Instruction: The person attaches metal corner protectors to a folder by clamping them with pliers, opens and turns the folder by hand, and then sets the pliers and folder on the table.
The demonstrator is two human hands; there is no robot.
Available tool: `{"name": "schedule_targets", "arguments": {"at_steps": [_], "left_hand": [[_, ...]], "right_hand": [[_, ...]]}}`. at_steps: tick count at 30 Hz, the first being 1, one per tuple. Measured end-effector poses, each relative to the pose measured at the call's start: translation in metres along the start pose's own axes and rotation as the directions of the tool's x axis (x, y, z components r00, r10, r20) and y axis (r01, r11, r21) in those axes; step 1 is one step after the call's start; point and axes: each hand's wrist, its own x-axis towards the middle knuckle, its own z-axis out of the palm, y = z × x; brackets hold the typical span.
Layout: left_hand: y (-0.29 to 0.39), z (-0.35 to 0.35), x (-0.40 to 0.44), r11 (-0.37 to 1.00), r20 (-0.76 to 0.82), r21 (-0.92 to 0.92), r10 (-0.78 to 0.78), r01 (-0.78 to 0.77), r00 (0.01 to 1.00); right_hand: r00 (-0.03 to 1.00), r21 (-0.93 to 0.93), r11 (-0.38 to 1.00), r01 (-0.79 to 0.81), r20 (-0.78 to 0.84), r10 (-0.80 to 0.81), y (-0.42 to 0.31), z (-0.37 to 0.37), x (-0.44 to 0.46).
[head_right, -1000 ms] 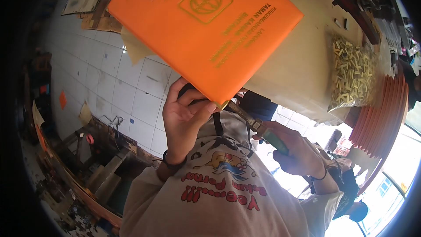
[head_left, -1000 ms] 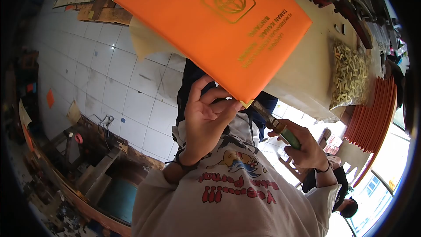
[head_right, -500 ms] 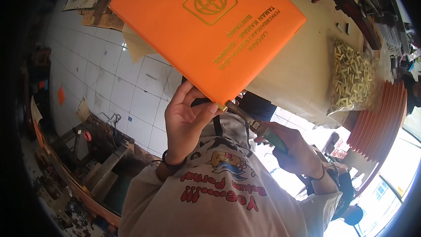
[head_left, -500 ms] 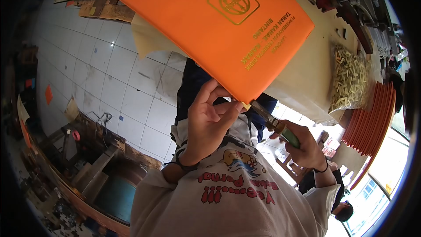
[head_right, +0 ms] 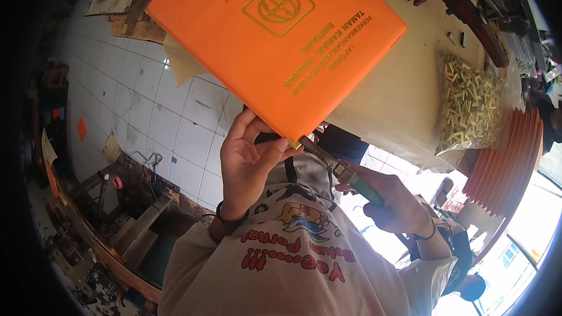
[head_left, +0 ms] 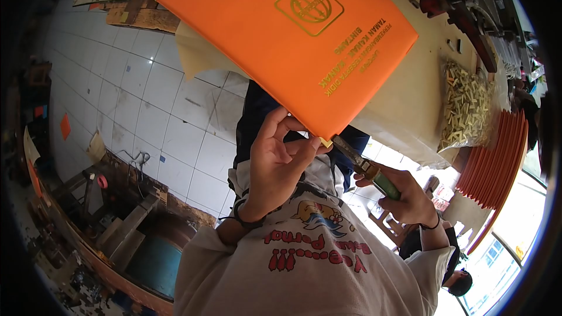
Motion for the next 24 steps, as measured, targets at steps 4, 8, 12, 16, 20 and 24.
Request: {"name": "schedule_targets", "arguments": {"at_steps": [4,8,12,16,20,24], "left_hand": [[0.002,0.000,0.001,0.999,-0.006,-0.017,-0.046,0.045,0.999],[0.002,-0.001,0.001,0.999,-0.001,-0.010,-0.046,0.046,0.999],[0.001,-0.002,0.001,0.999,0.002,-0.032,-0.035,0.035,0.999],[0.003,-0.002,0.001,0.998,-0.005,-0.018,-0.065,0.065,0.998],[0.002,-0.002,0.001,0.998,-0.002,-0.017,-0.056,0.056,0.998],[0.003,-0.002,0.002,0.997,-0.009,-0.003,-0.071,0.071,0.997]], "right_hand": [[1.000,-0.016,1.000,-0.011,0.011,0.011,-0.002,-0.002,0.000],[1.000,-0.011,1.000,0.014,0.012,-0.014,0.004,-0.002,0.000],[0.999,-0.008,0.999,-0.034,0.027,0.034,0.002,-0.004,0.002],[0.999,-0.012,1.000,-0.016,-0.049,0.015,0.013,0.002,0.002],[0.998,-0.045,0.998,-0.048,-0.047,0.046,0.006,0.001,0.004],[0.996,-0.050,0.996,-0.072,-0.057,0.069,0.007,0.003,0.005]]}}
